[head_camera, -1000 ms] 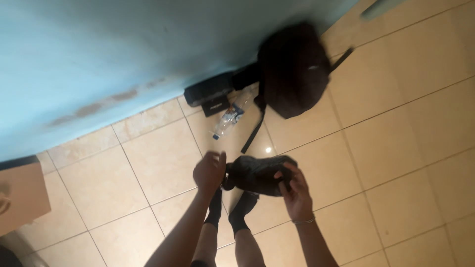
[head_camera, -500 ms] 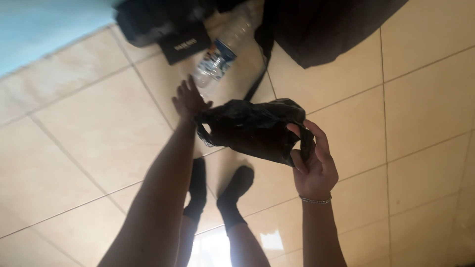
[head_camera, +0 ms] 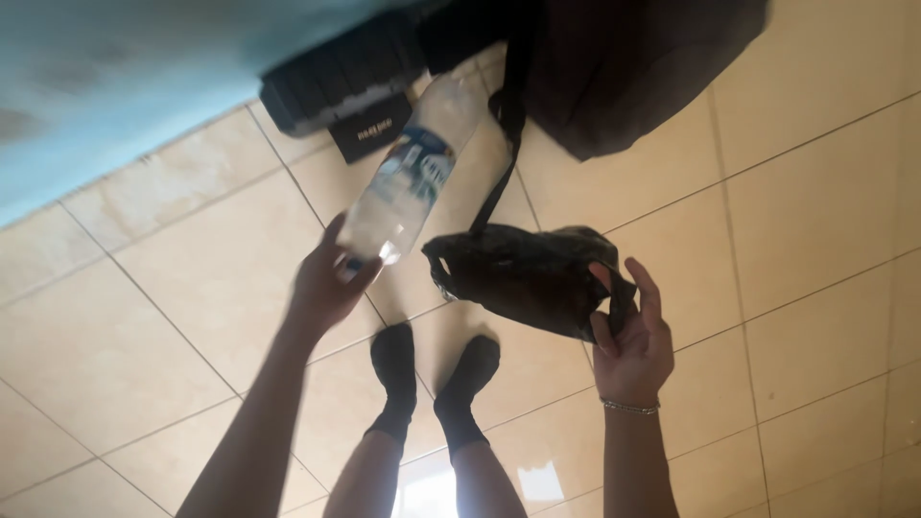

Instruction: Tidying a cluttered room by picking up empty water bottles, putting them in a trash bag, and organizing clothes.

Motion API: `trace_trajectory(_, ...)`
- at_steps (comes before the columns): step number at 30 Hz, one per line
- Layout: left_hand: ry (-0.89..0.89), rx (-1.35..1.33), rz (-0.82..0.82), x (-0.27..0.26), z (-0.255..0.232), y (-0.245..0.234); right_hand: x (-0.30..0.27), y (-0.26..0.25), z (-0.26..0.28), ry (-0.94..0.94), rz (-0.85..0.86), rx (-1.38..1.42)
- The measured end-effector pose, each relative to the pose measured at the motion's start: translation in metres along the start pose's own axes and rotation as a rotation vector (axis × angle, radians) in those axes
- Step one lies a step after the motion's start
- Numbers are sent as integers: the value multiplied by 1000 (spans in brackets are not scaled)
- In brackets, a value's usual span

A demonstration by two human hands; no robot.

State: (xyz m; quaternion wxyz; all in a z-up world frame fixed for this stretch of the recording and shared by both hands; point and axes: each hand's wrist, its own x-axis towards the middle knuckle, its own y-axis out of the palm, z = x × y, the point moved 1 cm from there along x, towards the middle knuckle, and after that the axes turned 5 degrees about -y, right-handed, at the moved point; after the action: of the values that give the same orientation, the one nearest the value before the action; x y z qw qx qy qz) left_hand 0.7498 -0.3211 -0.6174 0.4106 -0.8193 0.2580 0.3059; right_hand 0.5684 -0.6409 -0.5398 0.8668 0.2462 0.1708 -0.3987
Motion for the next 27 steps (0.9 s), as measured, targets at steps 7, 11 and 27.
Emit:
trace_trajectory(7,135,70,144,-180,-121,-194,-44,46,89,-5,-98,39)
trace_trajectory(11,-129,33,149,-267,-205,-254,-79,63,141,-9,-133,-35)
trace_trajectory(27,795,190,-175,-467,-383,-256,-266,162,315,-37,-45,-100)
